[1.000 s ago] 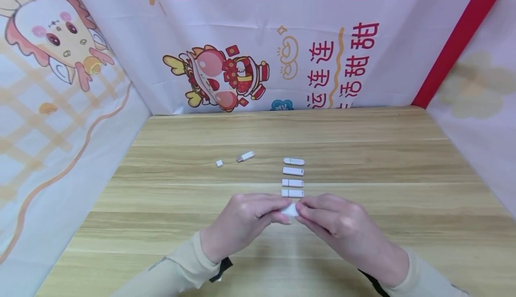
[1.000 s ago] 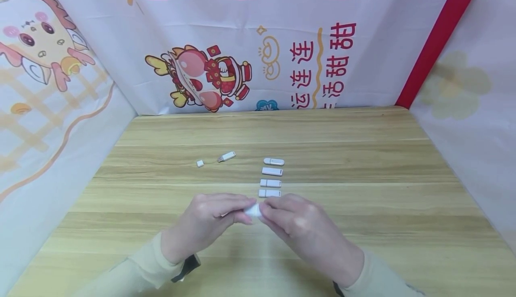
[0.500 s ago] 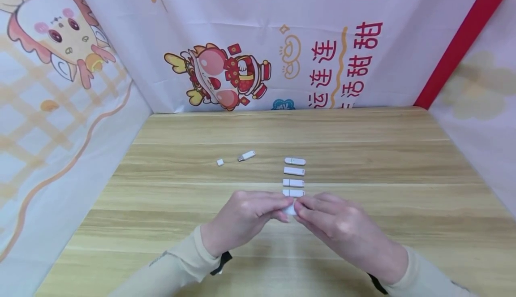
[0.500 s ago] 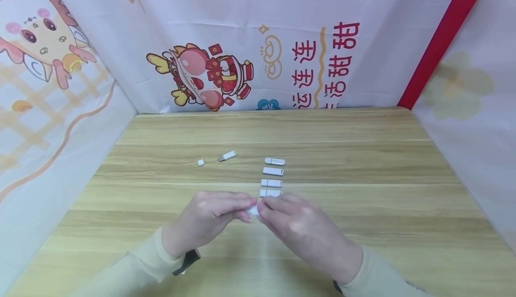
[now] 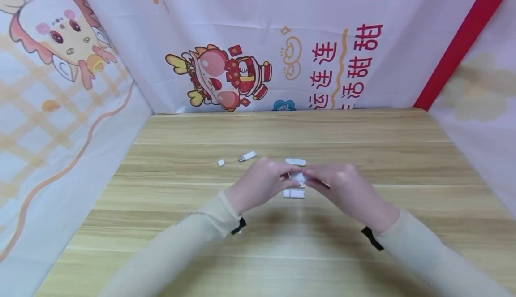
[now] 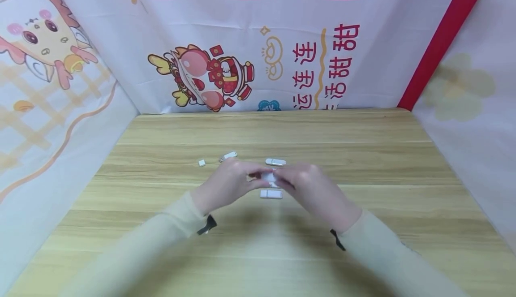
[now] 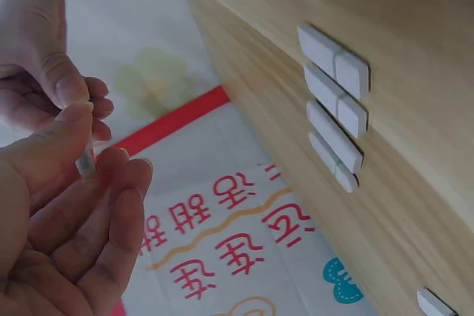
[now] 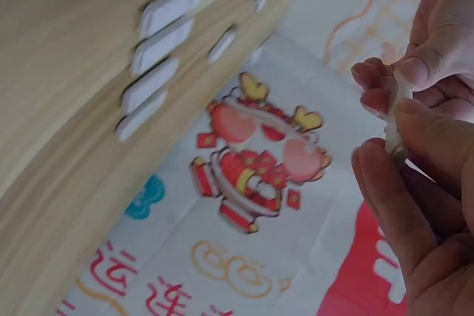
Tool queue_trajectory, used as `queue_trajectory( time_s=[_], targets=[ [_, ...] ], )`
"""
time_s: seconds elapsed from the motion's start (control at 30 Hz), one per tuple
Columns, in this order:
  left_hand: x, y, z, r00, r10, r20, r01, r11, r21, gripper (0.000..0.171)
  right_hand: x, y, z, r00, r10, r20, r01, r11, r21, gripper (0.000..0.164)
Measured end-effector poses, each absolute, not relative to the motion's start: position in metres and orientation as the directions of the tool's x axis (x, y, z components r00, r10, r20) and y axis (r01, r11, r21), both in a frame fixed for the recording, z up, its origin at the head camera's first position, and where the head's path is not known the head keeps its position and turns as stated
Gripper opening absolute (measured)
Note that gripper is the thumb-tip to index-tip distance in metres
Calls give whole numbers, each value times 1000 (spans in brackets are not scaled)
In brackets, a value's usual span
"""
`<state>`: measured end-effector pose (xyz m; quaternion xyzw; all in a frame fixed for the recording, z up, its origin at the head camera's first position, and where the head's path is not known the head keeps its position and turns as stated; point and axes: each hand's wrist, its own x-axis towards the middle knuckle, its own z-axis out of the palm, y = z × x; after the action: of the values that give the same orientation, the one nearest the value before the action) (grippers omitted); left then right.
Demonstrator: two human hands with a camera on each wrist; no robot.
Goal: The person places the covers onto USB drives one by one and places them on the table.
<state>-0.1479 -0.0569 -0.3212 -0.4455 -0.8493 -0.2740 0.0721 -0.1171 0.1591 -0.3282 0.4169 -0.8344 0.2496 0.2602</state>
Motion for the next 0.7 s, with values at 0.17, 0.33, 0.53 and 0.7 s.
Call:
queue_trajectory(
  time_s=[0.17, 0.33, 0.53, 0.7],
  targets=[
    [-183, -29, -319, -664, 721, 199, 722, 550, 419, 24, -148, 174, -330, -695, -537, 478, -703, 649, -292, 20],
    [-217, 4, -327, -687, 720, 97, 690, 606, 395, 23, -177, 192, -335, -841, -463, 279, -538, 769, -345, 15],
    [-250, 38, -344, -692, 721, 36, 678, 632, 375, 16, -208, 212, -345, -881, -451, 140, -468, 791, -395, 13],
    [-267, 60, -359, -685, 729, -7, 671, 634, 385, 8, -226, 228, -357, -870, -489, 66, -474, 791, -386, 9]
  ],
)
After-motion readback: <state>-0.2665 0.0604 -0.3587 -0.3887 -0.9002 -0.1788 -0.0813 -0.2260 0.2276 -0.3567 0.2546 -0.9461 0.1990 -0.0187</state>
